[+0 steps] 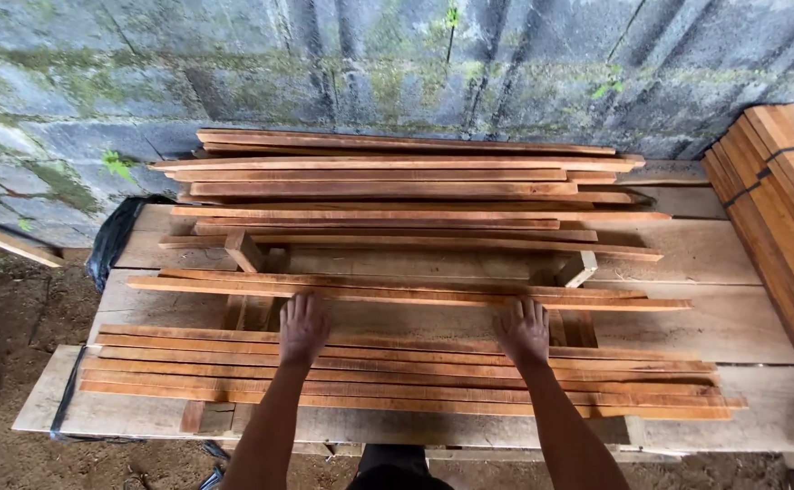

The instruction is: Arranging and sorting long wooden slats on a workbench.

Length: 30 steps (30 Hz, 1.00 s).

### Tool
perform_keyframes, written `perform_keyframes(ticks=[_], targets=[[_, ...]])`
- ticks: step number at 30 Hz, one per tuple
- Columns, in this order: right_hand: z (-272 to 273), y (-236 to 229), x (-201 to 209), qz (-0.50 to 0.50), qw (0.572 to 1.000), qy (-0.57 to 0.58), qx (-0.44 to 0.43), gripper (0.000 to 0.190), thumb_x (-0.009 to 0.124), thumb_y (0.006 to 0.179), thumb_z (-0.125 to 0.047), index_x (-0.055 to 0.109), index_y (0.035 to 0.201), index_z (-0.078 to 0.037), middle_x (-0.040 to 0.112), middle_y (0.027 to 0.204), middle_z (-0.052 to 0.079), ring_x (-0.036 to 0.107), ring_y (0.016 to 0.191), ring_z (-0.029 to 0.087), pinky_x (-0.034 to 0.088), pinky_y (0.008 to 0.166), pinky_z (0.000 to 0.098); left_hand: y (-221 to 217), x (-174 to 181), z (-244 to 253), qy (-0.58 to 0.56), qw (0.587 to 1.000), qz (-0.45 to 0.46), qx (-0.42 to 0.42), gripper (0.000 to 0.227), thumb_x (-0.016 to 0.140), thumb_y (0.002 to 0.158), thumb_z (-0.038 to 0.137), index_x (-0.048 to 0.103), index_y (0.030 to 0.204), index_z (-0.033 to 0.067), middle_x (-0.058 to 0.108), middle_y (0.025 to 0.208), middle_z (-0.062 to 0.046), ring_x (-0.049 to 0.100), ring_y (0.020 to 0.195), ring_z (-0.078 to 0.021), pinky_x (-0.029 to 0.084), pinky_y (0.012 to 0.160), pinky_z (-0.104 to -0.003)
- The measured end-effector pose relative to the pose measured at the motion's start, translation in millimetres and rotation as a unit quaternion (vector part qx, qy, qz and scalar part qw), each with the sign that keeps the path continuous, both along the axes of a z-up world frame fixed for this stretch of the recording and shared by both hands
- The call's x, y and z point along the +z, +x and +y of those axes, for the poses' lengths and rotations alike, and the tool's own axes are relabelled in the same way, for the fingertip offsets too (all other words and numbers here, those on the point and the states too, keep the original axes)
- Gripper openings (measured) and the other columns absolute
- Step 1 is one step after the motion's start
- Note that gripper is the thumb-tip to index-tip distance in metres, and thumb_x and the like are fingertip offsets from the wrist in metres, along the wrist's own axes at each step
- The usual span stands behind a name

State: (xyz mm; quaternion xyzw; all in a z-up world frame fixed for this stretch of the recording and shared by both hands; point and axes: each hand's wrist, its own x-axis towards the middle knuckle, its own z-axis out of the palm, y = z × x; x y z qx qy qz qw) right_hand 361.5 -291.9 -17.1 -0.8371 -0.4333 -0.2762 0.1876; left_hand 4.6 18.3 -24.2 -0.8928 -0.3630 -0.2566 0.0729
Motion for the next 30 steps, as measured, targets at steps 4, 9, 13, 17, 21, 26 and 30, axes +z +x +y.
perform_keyframes(ticks=[4, 9, 13, 17, 21, 26, 30], targets=[[1.6, 1.7, 2.9, 0.018, 1.0, -0.018, 0.016, 0.047, 0.071, 0.078, -0.038, 0.069, 0.12, -0.016, 0.069, 0.108, 0.009, 0.068, 0.105, 0.027, 0.049, 0.101, 0.0419, -1.2, 21.9, -5.7, -0.105, 0.994, -0.001, -0.01, 0.063, 0.063, 0.076, 0.03, 0.055, 0.136, 0.0115, 0.05, 0.144, -0.01, 0.049, 0.139, -0.03, 0.044, 0.112, -0.045], [-1.7, 7.6, -13.1, 0.01, 1.0, -0.013, 0.014, 0.047, 0.072, 0.075, -0.039, 0.072, 0.119, -0.022, 0.07, 0.109, 0.005, 0.068, 0.103, 0.023, 0.049, 0.102, 0.0411, -0.5, 30.1, -10.7, -0.155, 0.988, 0.026, -0.002, 0.067, 0.056, 0.079, 0.028, 0.053, 0.145, 0.0189, 0.046, 0.151, -0.008, 0.043, 0.147, -0.0263, 0.042, 0.114, -0.046], [-1.6, 6.3, -12.7, 0.023, 0.999, -0.029, 0.003, 0.045, 0.071, 0.077, -0.041, 0.073, 0.118, -0.023, 0.071, 0.112, 0.004, 0.068, 0.107, 0.022, 0.048, 0.103, 0.0405, -0.8, 28.0, -10.5, -0.165, 0.986, 0.024, 0.0, 0.066, 0.054, 0.08, 0.029, 0.051, 0.145, 0.0219, 0.045, 0.149, -0.006, 0.044, 0.146, -0.0252, 0.045, 0.112, -0.046], [-0.4, -2.7, 2.9, 0.046, 0.997, -0.053, -0.01, 0.044, 0.069, 0.081, -0.043, 0.073, 0.119, -0.023, 0.072, 0.114, 0.004, 0.067, 0.111, 0.023, 0.047, 0.104, 0.0412, -1.8, 29.8, -9.3, -0.195, 0.98, 0.031, 0.003, 0.063, 0.051, 0.083, 0.029, 0.049, 0.145, 0.0235, 0.044, 0.146, -0.006, 0.043, 0.145, -0.0274, 0.044, 0.111, -0.048], [0.1, 0.1, -2.0, 0.043, 0.997, -0.057, -0.019, 0.048, 0.07, 0.078, -0.044, 0.072, 0.122, -0.024, 0.07, 0.115, 0.004, 0.065, 0.115, 0.022, 0.046, 0.107, 0.0414, -1.8, 35.1, -9.9, -0.207, 0.977, 0.039, 0.003, 0.061, 0.048, 0.084, 0.028, 0.049, 0.145, 0.0229, 0.044, 0.145, -0.006, 0.042, 0.145, -0.0263, 0.047, 0.11, -0.047], [-0.9, -3.2, 3.1, 0.056, 0.996, -0.065, -0.029, 0.048, 0.07, 0.079, -0.044, 0.072, 0.124, -0.027, 0.07, 0.117, 0.002, 0.064, 0.117, 0.021, 0.045, 0.107, 0.0414, -1.7, 25.7, -6.3, -0.199, 0.979, 0.048, 0.009, 0.06, 0.049, 0.084, 0.028, 0.049, 0.144, 0.023, 0.043, 0.144, -0.005, 0.041, 0.145, -0.0259, 0.048, 0.109, -0.046], [-0.9, -0.8, -2.5, 0.05, 0.996, -0.066, -0.033, 0.049, 0.07, 0.079, -0.045, 0.071, 0.124, -0.028, 0.069, 0.118, 0.002, 0.063, 0.118, 0.021, 0.045, 0.107, 0.042, -1.7, 27.6, -7.5, -0.196, 0.98, 0.044, 0.01, 0.06, 0.05, 0.083, 0.027, 0.05, 0.143, 0.0228, 0.044, 0.143, -0.005, 0.042, 0.144, -0.026, 0.05, 0.107, -0.046]])
